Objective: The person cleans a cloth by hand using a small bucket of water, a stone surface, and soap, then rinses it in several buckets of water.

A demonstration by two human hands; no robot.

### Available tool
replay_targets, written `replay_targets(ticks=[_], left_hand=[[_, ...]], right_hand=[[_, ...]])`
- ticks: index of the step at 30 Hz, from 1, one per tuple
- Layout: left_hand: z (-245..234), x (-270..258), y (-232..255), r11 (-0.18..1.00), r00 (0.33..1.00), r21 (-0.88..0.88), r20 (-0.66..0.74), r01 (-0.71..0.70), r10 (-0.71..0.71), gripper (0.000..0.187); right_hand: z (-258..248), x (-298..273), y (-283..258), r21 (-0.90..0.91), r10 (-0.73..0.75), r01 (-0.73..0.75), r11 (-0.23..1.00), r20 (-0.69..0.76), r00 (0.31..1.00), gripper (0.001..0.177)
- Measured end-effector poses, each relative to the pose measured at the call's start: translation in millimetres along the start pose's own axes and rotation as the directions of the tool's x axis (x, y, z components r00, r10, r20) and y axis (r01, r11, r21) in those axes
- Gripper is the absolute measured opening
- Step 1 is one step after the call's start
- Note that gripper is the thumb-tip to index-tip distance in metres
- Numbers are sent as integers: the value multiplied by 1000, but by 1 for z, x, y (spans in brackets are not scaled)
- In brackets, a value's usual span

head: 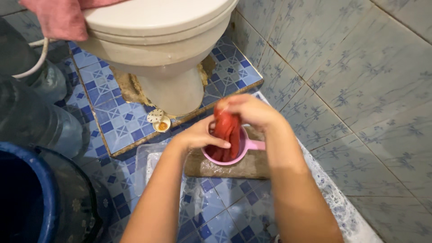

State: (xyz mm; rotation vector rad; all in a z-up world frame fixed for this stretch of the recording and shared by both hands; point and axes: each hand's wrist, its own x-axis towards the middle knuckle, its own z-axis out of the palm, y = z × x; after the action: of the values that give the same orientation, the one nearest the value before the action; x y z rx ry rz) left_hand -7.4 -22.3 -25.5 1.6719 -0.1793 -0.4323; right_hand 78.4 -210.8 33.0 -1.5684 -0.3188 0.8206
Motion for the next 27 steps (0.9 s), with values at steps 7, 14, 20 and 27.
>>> replay_targets(ticks=[7,14,20,27], left_hand=[[-3,2,17,996,983,-83,-181,-39,23,33],[-21,-2,33,988,953,-137,-303,-75,30,20],[-22,5,32,969,944,-175,-310,-177,116,16],[-13,7,30,996,942,-34,-330,-80,64,20]], right_hand=[[-29,-29,-15,232,134,-62,971,-311,941,32],[-34,-38,-11,224,183,-109,968,-340,923,39],[-43,-26,19,371,125,-48,928,-186,975,34],[-30,-25,24,367,56,-37,929,-42,998,29]])
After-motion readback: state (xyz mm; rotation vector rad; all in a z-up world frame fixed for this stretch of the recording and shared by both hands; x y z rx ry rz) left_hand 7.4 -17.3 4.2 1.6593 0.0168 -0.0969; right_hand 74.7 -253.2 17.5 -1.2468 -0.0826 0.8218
